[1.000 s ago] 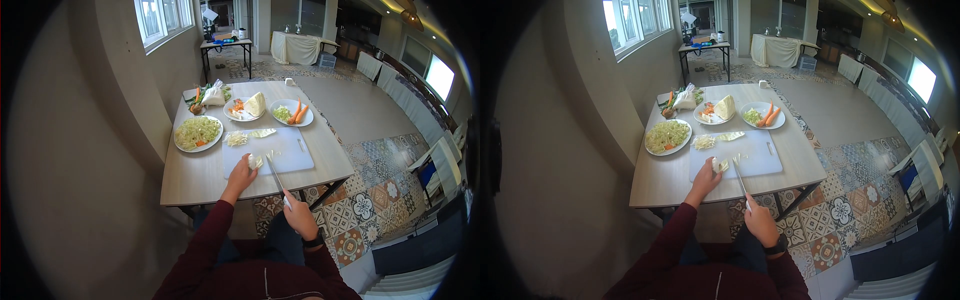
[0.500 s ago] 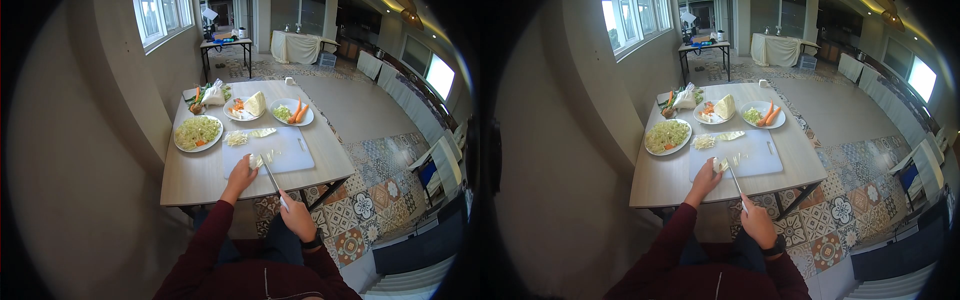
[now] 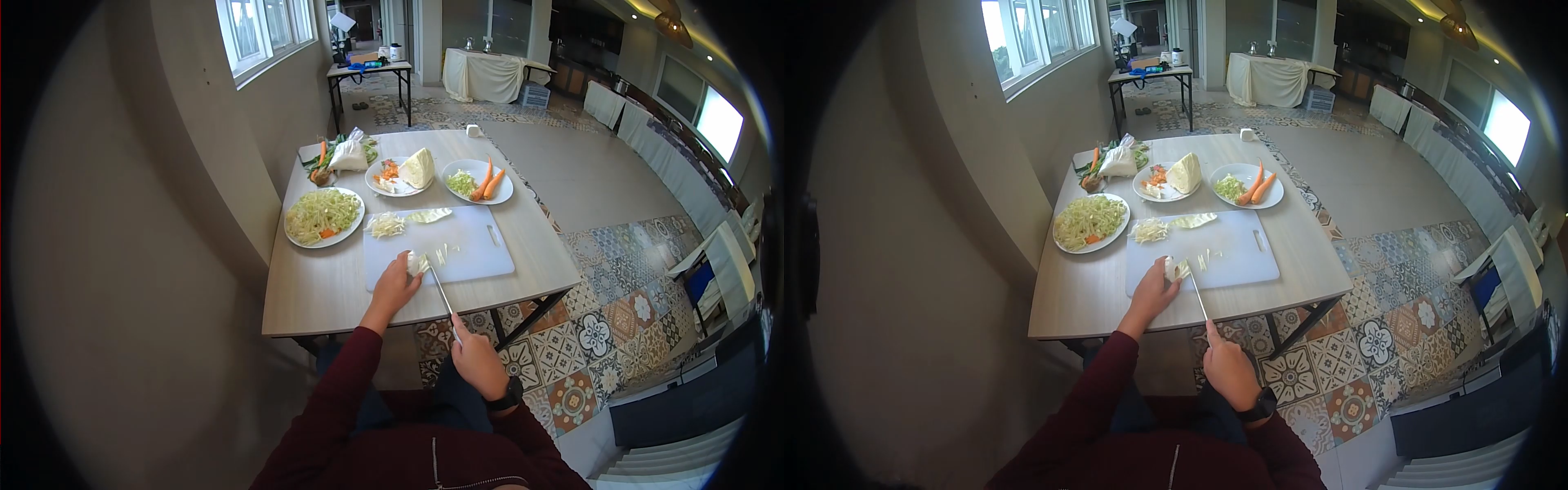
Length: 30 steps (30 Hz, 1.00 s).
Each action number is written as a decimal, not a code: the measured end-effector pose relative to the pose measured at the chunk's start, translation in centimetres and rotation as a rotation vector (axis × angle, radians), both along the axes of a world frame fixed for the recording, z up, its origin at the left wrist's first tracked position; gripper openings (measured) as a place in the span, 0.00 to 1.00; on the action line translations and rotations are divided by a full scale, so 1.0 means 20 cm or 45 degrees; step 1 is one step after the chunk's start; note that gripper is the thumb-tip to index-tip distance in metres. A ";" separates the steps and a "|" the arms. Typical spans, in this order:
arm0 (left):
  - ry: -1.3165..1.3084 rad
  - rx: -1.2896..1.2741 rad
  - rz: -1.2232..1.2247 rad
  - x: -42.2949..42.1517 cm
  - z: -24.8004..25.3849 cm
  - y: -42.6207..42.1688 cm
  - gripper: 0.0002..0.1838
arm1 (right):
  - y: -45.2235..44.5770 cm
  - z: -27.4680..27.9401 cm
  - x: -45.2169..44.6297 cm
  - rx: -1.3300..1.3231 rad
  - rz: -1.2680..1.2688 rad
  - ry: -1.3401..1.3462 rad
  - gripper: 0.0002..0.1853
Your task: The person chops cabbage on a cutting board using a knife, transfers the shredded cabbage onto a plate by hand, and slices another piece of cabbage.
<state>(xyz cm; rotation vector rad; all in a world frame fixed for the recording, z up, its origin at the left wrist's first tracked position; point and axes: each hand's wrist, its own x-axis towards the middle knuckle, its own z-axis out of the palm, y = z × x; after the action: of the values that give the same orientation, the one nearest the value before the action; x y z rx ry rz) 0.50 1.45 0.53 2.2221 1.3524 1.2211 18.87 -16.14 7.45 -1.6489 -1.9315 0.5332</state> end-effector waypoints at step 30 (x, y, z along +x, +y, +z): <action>0.000 0.014 -0.011 0.00 0.00 0.00 0.30 | 0.06 -0.02 -0.07 -0.078 -0.046 -0.111 0.27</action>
<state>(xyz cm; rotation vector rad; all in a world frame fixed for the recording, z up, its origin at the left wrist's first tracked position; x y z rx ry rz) 0.52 1.40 0.51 2.2324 1.3380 1.2286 17.56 -14.89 7.12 -1.7690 -1.9607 0.5191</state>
